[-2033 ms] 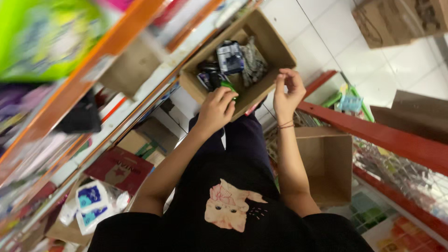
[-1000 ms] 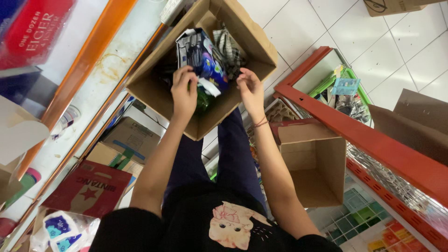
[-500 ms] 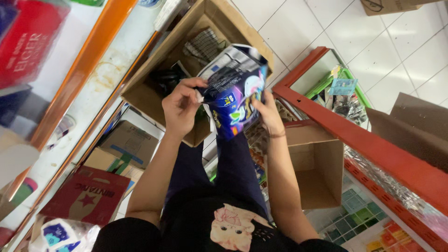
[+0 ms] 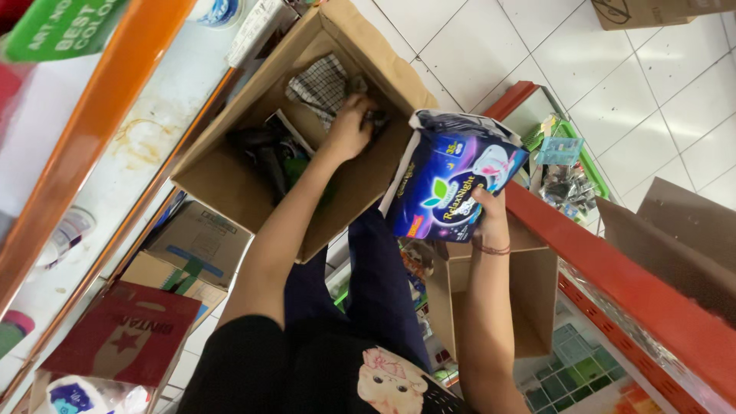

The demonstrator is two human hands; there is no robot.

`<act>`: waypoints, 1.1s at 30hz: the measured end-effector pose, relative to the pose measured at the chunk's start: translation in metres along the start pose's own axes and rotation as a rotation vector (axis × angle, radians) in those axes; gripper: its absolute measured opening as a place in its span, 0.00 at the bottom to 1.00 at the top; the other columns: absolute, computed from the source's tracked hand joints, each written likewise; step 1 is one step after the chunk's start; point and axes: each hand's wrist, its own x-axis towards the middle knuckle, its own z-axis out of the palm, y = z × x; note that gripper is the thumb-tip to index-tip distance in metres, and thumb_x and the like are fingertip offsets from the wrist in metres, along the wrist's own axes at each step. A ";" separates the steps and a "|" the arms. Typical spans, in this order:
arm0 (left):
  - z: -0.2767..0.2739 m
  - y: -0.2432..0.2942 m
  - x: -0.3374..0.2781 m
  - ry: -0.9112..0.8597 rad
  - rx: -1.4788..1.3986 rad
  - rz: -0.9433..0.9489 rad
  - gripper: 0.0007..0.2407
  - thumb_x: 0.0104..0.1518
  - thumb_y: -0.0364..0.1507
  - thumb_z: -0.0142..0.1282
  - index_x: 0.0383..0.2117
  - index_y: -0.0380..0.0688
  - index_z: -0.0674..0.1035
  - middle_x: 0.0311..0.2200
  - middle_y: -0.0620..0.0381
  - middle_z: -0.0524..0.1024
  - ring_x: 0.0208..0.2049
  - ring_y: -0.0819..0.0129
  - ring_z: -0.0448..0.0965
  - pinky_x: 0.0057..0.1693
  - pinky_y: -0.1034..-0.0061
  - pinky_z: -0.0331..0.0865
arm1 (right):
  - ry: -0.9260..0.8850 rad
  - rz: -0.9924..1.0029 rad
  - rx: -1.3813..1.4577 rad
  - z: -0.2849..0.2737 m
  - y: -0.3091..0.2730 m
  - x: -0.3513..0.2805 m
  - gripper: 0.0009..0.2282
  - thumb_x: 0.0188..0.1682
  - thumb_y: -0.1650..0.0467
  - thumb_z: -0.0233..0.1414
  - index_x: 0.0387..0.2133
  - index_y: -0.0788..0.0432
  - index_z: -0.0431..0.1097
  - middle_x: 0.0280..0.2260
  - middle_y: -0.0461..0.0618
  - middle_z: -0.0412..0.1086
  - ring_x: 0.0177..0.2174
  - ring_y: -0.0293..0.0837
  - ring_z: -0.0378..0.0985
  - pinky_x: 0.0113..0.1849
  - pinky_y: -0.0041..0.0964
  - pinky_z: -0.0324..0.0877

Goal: The person wipes various packages of feminine hygiene products with a cloth, scans them using a handheld barcode scanner, and organizes them on a store shelf.

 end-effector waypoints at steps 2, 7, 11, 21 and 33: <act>0.025 -0.037 0.020 0.072 0.369 0.118 0.16 0.52 0.24 0.53 0.49 0.44 0.78 0.58 0.46 0.70 0.62 0.51 0.64 0.67 0.54 0.56 | 0.031 -0.003 0.031 0.000 0.001 0.005 0.35 0.38 0.69 0.66 0.61 0.64 0.60 0.49 0.54 0.72 0.47 0.48 0.78 0.50 0.44 0.75; 0.059 -0.100 0.036 -0.024 0.766 0.115 0.13 0.54 0.33 0.50 0.44 0.49 0.80 0.50 0.54 0.75 0.63 0.57 0.67 0.63 0.31 0.51 | 0.084 0.001 0.170 0.000 0.001 0.016 0.30 0.42 0.69 0.62 0.59 0.65 0.61 0.49 0.57 0.73 0.45 0.51 0.80 0.49 0.46 0.76; 0.052 -0.113 0.037 -0.176 0.560 -0.197 0.16 0.73 0.37 0.47 0.61 0.44 0.72 0.58 0.41 0.75 0.58 0.47 0.76 0.69 0.48 0.62 | 0.125 -0.013 0.200 -0.006 0.001 0.020 0.28 0.45 0.70 0.61 0.59 0.65 0.62 0.49 0.57 0.73 0.46 0.50 0.80 0.50 0.45 0.77; 0.071 -0.116 0.054 -0.046 0.809 -0.268 0.24 0.55 0.32 0.58 0.61 0.59 0.69 0.67 0.45 0.57 0.65 0.47 0.64 0.62 0.41 0.52 | 0.109 0.011 0.235 -0.020 0.008 0.023 0.28 0.45 0.69 0.61 0.59 0.66 0.62 0.49 0.58 0.73 0.46 0.51 0.80 0.49 0.46 0.77; -0.005 -0.046 -0.019 0.526 -0.314 0.080 0.22 0.55 0.17 0.57 0.58 0.39 0.75 0.57 0.45 0.72 0.60 0.51 0.73 0.67 0.65 0.66 | -0.006 0.065 0.222 -0.002 -0.020 0.020 0.30 0.43 0.70 0.63 0.59 0.65 0.62 0.48 0.58 0.74 0.44 0.51 0.80 0.47 0.46 0.77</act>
